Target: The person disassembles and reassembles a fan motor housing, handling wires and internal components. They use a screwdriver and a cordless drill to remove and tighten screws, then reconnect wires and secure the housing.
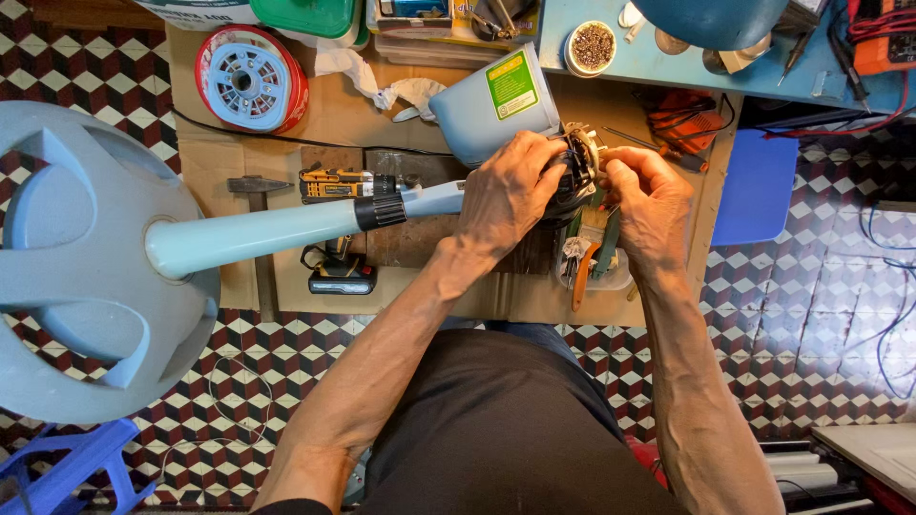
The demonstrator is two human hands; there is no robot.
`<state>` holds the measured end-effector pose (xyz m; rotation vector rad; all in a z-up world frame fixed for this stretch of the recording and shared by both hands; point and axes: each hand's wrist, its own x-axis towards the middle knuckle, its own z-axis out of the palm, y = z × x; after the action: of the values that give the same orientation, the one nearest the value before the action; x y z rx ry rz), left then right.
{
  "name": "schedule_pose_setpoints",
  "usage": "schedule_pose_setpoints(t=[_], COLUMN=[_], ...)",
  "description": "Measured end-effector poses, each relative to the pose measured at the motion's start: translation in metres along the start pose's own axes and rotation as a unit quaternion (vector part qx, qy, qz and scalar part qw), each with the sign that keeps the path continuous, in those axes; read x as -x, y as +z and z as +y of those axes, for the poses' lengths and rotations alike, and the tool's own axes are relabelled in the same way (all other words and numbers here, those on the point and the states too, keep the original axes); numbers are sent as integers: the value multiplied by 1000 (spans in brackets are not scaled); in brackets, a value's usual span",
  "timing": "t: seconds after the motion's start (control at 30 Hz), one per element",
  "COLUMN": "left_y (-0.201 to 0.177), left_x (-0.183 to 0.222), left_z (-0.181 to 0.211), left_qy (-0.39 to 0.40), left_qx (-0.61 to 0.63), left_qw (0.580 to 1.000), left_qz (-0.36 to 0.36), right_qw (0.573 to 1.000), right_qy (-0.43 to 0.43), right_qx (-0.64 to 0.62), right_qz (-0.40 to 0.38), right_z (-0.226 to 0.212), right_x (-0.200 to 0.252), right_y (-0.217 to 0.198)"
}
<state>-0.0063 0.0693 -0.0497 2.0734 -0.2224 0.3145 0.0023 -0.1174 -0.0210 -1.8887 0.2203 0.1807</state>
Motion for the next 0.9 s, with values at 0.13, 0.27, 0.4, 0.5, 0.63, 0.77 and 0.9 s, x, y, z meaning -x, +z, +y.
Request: schedule_pose_setpoints(t=[0.13, 0.27, 0.4, 0.5, 0.63, 0.77, 0.9], left_y=[7, 3, -5, -9, -17, -25, -29], left_x=[-5, -13, -28, -34, -40, -42, -45], left_z=[-12, -26, -32, -32, -30, -21, -11], left_qy=[-39, -23, -34, -24, 45, 126, 209], left_qx=[-16, -16, 20, 35, 16, -36, -67], left_qw=[999, 997, 992, 991, 988, 981, 964], left_qz=[-28, -73, -120, -129, -149, -146, -149], right_qw=[995, 993, 989, 988, 986, 984, 979], right_qy=[73, 64, 64, 60, 61, 62, 54], right_qx=[-64, -92, -126, -124, -118, -133, -154], right_qz=[33, 27, 51, 70, 98, 106, 121], right_z=[10, 22, 29, 35, 38, 39, 43], right_x=[0, 7, 14, 21, 26, 31, 32], right_y=[0, 6, 14, 19, 23, 25, 25])
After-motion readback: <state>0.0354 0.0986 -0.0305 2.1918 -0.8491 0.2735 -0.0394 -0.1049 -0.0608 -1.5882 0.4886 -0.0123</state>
